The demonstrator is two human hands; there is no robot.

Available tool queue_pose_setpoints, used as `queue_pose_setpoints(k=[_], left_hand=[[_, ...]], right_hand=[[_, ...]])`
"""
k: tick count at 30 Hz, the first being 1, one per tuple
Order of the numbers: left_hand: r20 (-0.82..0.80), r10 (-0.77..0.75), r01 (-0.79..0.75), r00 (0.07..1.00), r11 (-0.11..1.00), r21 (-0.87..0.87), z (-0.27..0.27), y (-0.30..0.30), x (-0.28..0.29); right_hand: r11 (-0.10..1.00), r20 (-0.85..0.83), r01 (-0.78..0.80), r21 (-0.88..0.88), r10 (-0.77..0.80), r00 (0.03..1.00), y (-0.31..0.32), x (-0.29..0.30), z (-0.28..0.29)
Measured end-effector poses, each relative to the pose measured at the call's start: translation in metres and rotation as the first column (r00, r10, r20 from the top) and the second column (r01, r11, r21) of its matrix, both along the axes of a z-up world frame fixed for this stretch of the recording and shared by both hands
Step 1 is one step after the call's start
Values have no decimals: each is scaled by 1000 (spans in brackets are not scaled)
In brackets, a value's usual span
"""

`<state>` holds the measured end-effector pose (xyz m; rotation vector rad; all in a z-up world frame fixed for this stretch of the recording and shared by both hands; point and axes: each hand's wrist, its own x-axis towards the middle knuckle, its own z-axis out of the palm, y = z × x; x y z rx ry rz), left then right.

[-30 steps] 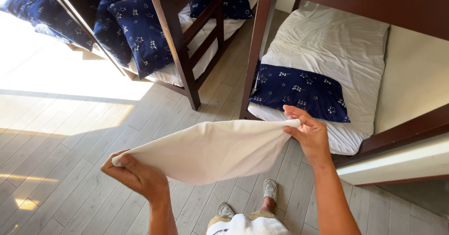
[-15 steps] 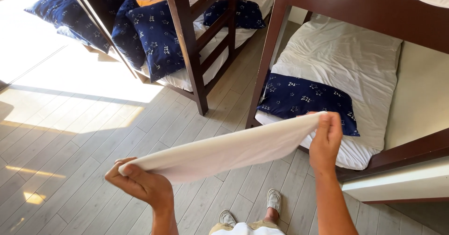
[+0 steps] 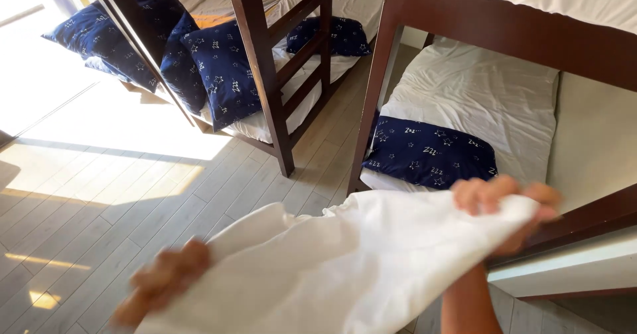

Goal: The person removes a white pillowcase from a pillow, places the pillow on a bed, and folds the pillowcase. The person then opens a wooden wardrobe and places the folded pillowcase inside.

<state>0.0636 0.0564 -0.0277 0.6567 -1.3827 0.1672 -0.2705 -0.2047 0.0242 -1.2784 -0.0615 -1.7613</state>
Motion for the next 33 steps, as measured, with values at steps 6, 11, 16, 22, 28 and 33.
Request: queue_pose_setpoints(k=[6, 11, 16, 22, 28, 33], left_hand=[[-347, -24, 18, 937, 1000, -22, 15, -184, -118], [-377, -124, 180, 918, 977, 116, 25, -199, -138], [-448, -204, 253, 871, 966, 53, 23, -195, -133], [-531, -294, 323, 795, 945, -39, 23, -176, -136], [-604, -379, 380, 701, 915, -134, 22, -160, -147], [-638, -447, 415, 627, 885, -211, 18, -169, -137]], right_hand=[[928, -8, -371, -32, 371, 929, 15, 110, -3], [997, -361, 59, -43, -71, 930, 56, 115, 4], [1000, -401, 10, -26, -20, 916, 57, 105, -5], [998, -417, -10, -62, -17, 909, 54, 110, -5], [1000, -402, -15, -3, 12, 915, 61, 107, -8], [989, -558, 94, -115, -143, 818, 55, 72, -48]])
